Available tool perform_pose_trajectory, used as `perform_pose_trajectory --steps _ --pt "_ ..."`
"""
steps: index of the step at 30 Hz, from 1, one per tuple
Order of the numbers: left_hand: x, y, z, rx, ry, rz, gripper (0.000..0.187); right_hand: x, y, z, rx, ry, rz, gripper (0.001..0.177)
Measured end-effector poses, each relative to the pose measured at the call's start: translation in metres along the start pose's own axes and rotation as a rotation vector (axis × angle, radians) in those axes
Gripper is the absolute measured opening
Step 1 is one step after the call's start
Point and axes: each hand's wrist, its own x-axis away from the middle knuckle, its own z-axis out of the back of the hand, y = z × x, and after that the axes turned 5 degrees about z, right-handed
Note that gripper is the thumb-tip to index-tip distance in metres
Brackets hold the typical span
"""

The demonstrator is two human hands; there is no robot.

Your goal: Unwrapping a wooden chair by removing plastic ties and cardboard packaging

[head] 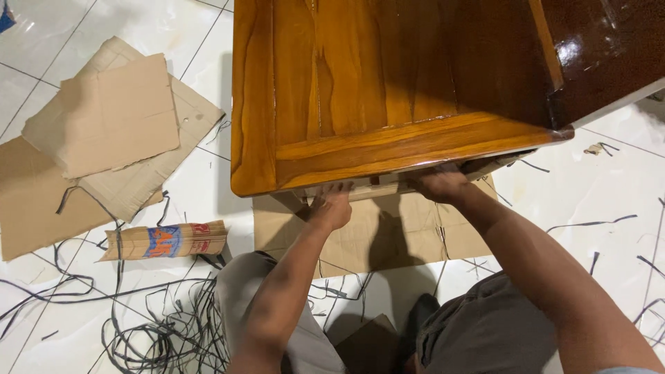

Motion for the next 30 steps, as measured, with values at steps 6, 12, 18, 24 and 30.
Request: perform_pose_trajectory --steps 6,12,18,24,30 --pt "-0.022 -0.033 -0.039 -0.505 0.214 -0.125 0.039 -0.013 0.004 -0.024 0.358 0.727 0.301 0.025" --pt "-0.032 -0.049 -0.054 -0.476 0.221 -0.094 0.044 -0.003 -0.022 -0.007 0.629 0.452 0.395 0.037" --pt "-0.016 -0.022 -0.023 -0.293 0.137 -0.043 0.022 0.000 -0.026 -0.021 0.333 0.215 0.277 0.065" --pt "-0.021 -0.032 -0.036 -0.401 0.150 -0.055 0.032 -0.058 -0.010 -0.101 0.360 0.209 -0.009 0.057" --pt "-0.031 -0.038 -0.043 -0.408 0.142 -0.011 0.031 -0.065 -0.022 -0.104 0.365 0.256 -0.106 0.059"
